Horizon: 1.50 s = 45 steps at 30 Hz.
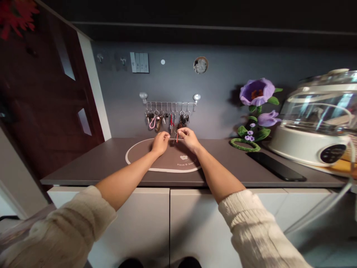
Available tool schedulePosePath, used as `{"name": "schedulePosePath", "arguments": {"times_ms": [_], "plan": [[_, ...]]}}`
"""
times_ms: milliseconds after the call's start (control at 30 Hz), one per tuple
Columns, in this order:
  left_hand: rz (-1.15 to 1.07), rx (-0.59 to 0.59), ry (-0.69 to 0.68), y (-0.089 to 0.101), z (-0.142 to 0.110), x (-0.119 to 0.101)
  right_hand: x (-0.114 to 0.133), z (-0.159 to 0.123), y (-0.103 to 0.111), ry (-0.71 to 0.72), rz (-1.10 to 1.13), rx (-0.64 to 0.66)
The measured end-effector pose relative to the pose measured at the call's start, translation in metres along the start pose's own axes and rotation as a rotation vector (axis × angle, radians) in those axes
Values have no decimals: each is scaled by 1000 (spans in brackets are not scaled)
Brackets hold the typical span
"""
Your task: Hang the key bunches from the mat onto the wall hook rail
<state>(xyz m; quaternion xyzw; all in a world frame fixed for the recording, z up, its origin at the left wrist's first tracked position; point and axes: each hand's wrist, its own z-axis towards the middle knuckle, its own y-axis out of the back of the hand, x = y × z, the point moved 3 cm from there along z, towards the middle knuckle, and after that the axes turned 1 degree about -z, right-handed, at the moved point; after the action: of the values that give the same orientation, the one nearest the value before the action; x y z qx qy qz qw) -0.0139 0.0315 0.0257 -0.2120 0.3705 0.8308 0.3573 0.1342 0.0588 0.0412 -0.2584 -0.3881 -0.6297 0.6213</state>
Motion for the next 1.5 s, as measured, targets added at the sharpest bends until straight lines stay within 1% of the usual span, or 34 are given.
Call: {"name": "schedulePosePath", "arguments": {"times_ms": [200, 367, 567, 767, 967, 1067, 1233, 1367, 1500], "plan": [[-22, 41, -11, -6, 0, 2, 4, 3, 10, -22, 49, -78], [-78, 86, -88, -13, -1, 2, 4, 5, 20, -24, 39, -156], [-79, 120, -102, -16, -2, 2, 4, 9, 36, -109, 143, -236], [-105, 117, -142, -19, -4, 2, 16, 33, 57, -148, 145, -299], [-97, 138, -119, -19, -5, -1, 29, 63, 74, -196, 113, -392], [-95, 141, -115, -18, -5, -1, 31, 74, 77, -209, 94, -428], [-98, 141, -107, -18, -5, 0, 30, 87, 78, -235, 43, -439], [-95, 140, -98, -19, -4, 1, 26, 93, 79, -254, -2, -478], [-98, 136, -92, -19, -5, 1, 21, 96, 79, -257, -4, -473]]}}
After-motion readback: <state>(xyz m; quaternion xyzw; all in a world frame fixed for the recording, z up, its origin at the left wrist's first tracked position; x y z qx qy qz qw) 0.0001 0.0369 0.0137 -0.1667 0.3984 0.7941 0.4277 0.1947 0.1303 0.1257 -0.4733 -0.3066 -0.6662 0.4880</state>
